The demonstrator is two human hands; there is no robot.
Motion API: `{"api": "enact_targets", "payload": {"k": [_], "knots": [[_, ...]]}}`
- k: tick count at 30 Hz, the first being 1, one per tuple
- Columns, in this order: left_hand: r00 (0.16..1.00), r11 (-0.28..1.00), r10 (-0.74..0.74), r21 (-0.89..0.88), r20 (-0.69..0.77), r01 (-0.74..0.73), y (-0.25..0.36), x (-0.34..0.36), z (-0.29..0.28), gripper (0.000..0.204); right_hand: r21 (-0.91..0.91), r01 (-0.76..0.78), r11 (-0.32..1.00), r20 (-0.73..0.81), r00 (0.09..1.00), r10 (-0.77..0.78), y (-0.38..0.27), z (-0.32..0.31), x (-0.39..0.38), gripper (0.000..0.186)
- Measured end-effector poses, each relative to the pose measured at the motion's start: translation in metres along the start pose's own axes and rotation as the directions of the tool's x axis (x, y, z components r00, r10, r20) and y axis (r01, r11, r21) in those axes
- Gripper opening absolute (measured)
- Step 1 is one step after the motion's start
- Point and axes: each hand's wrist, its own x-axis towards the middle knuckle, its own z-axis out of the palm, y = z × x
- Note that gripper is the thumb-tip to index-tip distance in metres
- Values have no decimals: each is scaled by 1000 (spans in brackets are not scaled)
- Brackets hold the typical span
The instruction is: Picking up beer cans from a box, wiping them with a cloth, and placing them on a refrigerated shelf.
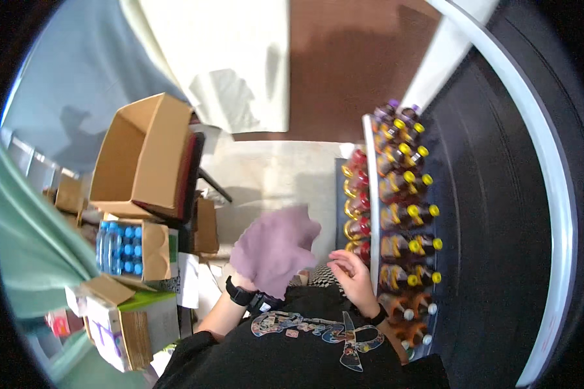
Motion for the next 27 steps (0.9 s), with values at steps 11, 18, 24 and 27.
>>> {"api": "enact_targets", "payload": {"k": [11,18,24,27], "knots": [[867,916,-393,-46,-308,399,-84,39,-28,36,-39,-35,999,372,927,47,-11,35,176,21],[683,866,-439,-71,-584,496,-118,102,-88,19,-128,5,992,450,891,54,-61,58,322,18],[575,782,-535,-106,-620,614,-144,126,-124,26,-178,153,972,583,812,-21,-92,101,439,15],[430,683,-591,-138,-683,718,-152,123,-125,26,-199,199,959,690,724,-7,-96,136,478,14]]}}
